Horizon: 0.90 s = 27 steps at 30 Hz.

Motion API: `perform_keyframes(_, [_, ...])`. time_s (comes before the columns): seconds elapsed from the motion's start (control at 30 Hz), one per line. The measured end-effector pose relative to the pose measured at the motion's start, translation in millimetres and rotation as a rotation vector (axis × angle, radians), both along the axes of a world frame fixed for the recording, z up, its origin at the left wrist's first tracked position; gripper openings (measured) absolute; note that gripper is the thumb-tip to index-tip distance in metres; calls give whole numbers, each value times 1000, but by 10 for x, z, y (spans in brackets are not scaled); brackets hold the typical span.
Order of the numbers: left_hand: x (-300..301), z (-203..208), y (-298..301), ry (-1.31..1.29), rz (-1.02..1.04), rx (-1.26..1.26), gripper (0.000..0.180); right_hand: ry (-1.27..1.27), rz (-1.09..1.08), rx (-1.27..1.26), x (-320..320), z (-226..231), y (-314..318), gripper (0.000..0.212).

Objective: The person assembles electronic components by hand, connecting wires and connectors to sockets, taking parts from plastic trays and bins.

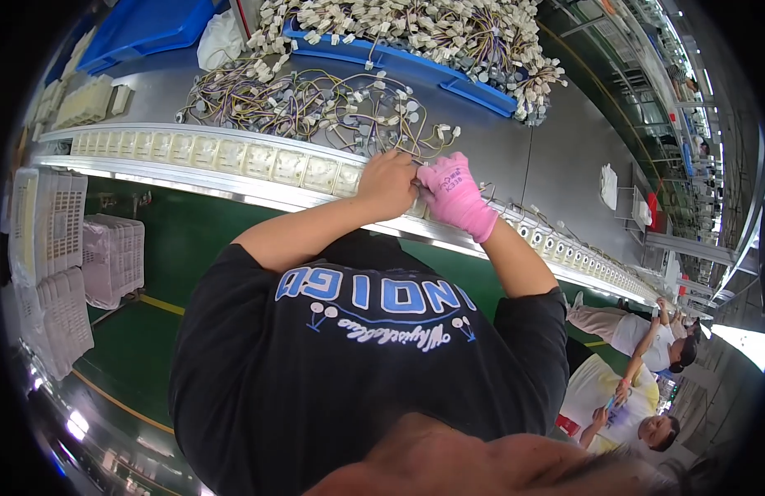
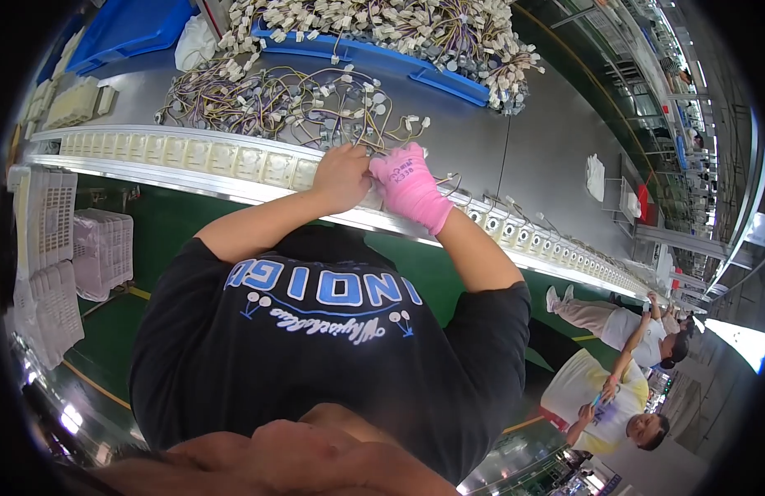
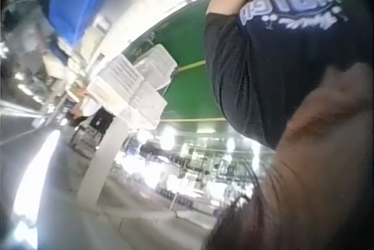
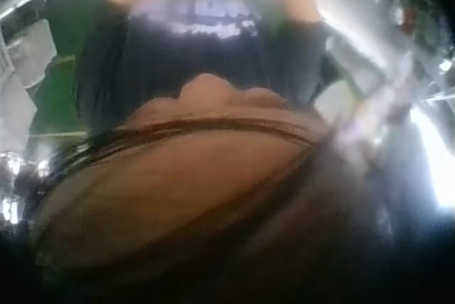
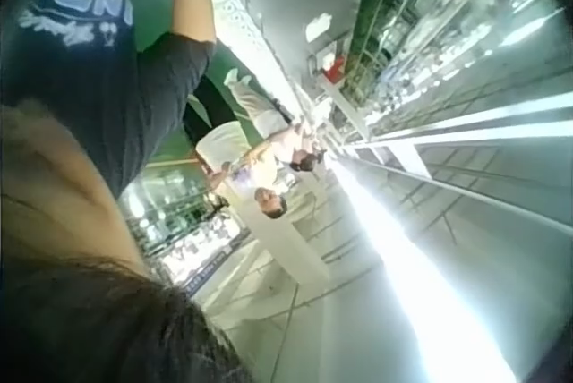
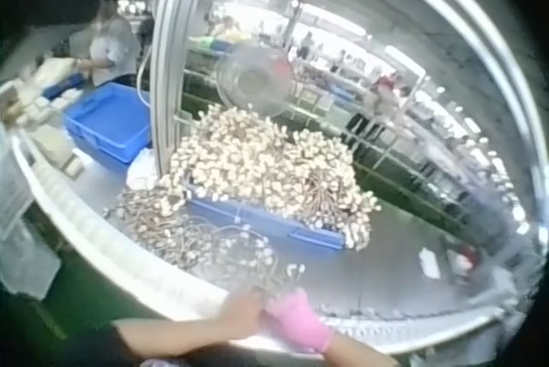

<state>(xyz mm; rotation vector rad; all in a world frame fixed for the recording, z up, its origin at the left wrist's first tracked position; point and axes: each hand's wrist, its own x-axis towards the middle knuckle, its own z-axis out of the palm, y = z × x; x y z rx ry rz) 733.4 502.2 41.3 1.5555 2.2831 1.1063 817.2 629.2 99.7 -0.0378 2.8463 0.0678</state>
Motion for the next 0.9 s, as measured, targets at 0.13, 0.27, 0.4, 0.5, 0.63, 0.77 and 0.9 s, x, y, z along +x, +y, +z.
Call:
perform_keyframes(0.13, [22,-51,-24,68,5,52,12,-49,27,9,-24,147,-10,10])
perform_keyframes(0.27, [2,-73,-44,73,-44,53,13,-19,-1,26,39,34,-14,11])
perform_keyframes(0.4, [-3,-34,-66,73,-54,27,12,53,-74,-122,85,71,-16,11])
perform_keyframes(0.5, [-16,-3,-70,58,-71,5,13,32,-92,-57,80,40,-33,11])
perform_keyframes(0.63, [-21,24,-66,67,-94,0,14,82,-73,-114,45,-85,7,11])
perform_keyframes(0.77, [-44,33,-75,67,-112,-13,14,-90,-104,-149,-89,-22,164,18])
perform_keyframes(0.9, [-29,27,-77,92,-107,-12,14,-163,-508,-840,-325,-203,579,33])
